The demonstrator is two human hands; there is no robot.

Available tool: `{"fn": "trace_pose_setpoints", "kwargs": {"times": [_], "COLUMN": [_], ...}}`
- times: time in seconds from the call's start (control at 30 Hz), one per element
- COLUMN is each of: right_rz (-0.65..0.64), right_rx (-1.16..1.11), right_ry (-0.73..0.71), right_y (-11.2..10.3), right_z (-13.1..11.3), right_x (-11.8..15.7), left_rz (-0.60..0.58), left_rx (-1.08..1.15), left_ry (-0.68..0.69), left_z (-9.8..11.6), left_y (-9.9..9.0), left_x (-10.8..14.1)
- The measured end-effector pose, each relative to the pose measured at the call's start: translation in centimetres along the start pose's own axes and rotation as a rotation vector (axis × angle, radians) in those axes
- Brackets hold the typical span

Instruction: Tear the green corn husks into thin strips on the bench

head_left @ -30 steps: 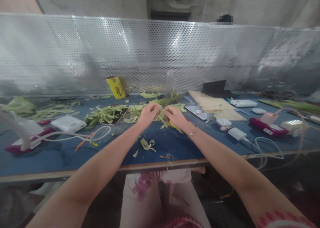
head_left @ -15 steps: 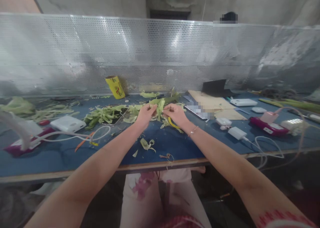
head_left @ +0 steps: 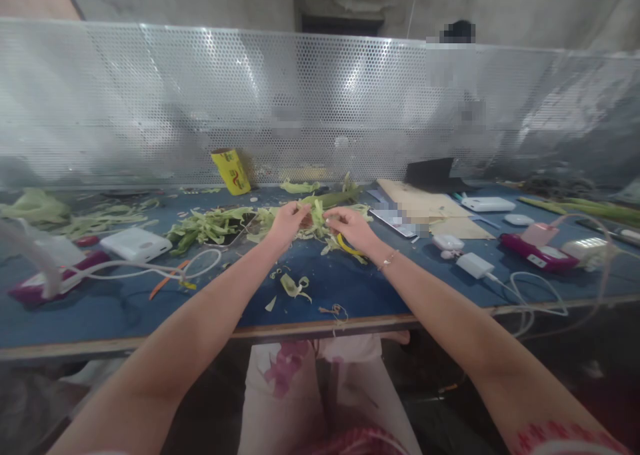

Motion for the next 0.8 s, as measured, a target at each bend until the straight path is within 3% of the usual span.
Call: {"fn": "trace_pose_setpoints", "kwargs": {"times": [0.1,0.2,0.37,0.53,0.8], "right_rz": [-0.031,0.022,0.167,0.136,0.102], "right_rx": [-0.021,-0.055,-0.124,-0.065,-0.019], "right_ry": [-0.001,0.011,0.077,0.043,0.041], "right_y": [0.4,0.1,-1.1,-0.8,-0.6], "right_z": [0.0,0.2,0.9,0.9,1.0], "right_x": [0.0,0.0,-0.1,-0.2,-0.2], "left_rz": [0.027,0.020,-0.170,-0.114,-0.117], "left_rx": [0.020,0.186,0.318,0.237,0.124], "left_ry": [-0.036,-0.082,-0.260,-0.221,-0.137], "left_z": [0.2,0.0,-1.6,-2.0,-0.9], "left_y": [0.2,0.7,3.0,2.7,2.8], "left_x": [0.4,0.8,1.7,1.7,1.8]}}
Point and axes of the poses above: each hand's wrist, its own x-axis away from the middle knuckle, its own y-axis out of the palm, z = x × y, the point moved 8 cm from there along -x, towards the middle knuckle, and after that the axes turned 4 degrees about x, right-handed, at the moved point
